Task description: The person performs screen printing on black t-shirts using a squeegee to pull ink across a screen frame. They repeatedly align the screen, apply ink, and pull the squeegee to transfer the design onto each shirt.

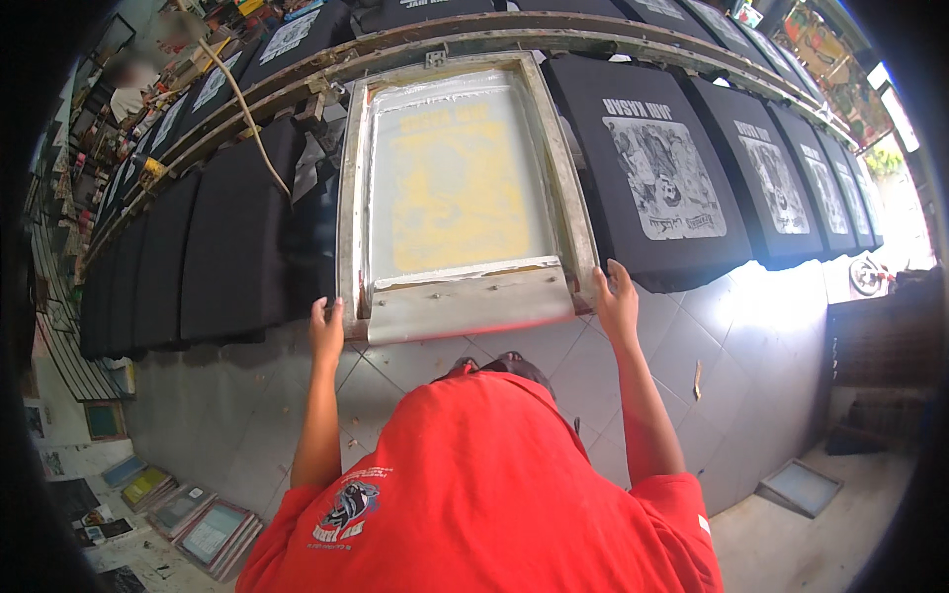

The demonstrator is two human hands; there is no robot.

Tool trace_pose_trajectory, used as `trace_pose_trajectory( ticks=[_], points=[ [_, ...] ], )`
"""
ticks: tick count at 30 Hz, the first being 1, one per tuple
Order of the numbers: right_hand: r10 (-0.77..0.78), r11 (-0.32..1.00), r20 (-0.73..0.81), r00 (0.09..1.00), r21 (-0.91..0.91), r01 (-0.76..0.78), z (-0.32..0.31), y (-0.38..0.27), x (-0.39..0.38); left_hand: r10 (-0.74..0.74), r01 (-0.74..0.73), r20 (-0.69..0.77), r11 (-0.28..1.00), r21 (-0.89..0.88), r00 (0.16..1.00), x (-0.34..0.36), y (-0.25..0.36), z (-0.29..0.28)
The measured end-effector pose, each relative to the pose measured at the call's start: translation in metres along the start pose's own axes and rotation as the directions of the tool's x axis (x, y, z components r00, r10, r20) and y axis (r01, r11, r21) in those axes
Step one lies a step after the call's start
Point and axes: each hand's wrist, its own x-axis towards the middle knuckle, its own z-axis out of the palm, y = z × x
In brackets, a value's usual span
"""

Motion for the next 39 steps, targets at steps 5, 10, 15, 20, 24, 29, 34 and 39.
trace_pose_trajectory(
  ticks=[5,10,15,20,24,29,34,39],
  points=[
    [0.110,0.993,0.159,0.981,0.015,-0.114,0.023,0.000,0.029,-0.264,0.400,0.379,0.849,-0.344,0.887,0.037,-0.006,0.019],
    [0.065,0.991,0.070,0.995,-0.118,-0.057,0.016,-0.019,0.023,-0.253,0.286,0.246,0.952,-0.108,0.936,0.026,0.026,0.003],
    [0.052,0.990,0.084,0.995,-0.131,-0.041,0.000,-0.044,0.017,-0.198,0.216,0.211,0.974,-0.064,0.957,0.014,0.064,-0.024],
    [0.070,0.975,0.045,0.997,-0.215,-0.059,-0.006,-0.055,-0.029,-0.076,0.082,0.081,0.994,-0.073,0.994,-0.001,0.029,-0.045],
    [0.051,0.989,-0.025,0.998,-0.139,-0.054,0.003,-0.072,-0.123,-0.036,0.048,0.058,0.977,-0.209,0.998,-0.030,-0.030,-0.099],
    [0.030,0.999,-0.066,0.997,-0.018,-0.032,0.053,-0.062,-0.264,0.030,-0.021,0.058,0.988,-0.154,0.998,-0.066,-0.127,-0.193],
    [0.101,0.991,-0.094,0.990,-0.076,-0.109,0.103,-0.062,-0.409,0.071,-0.056,0.079,0.983,-0.176,0.994,-0.084,-0.205,-0.299],
    [0.101,0.994,-0.140,0.985,-0.037,-0.107,0.132,-0.088,-0.501,0.048,-0.019,0.231,0.992,-0.125,0.972,-0.070,-0.234,-0.352]
  ],
)
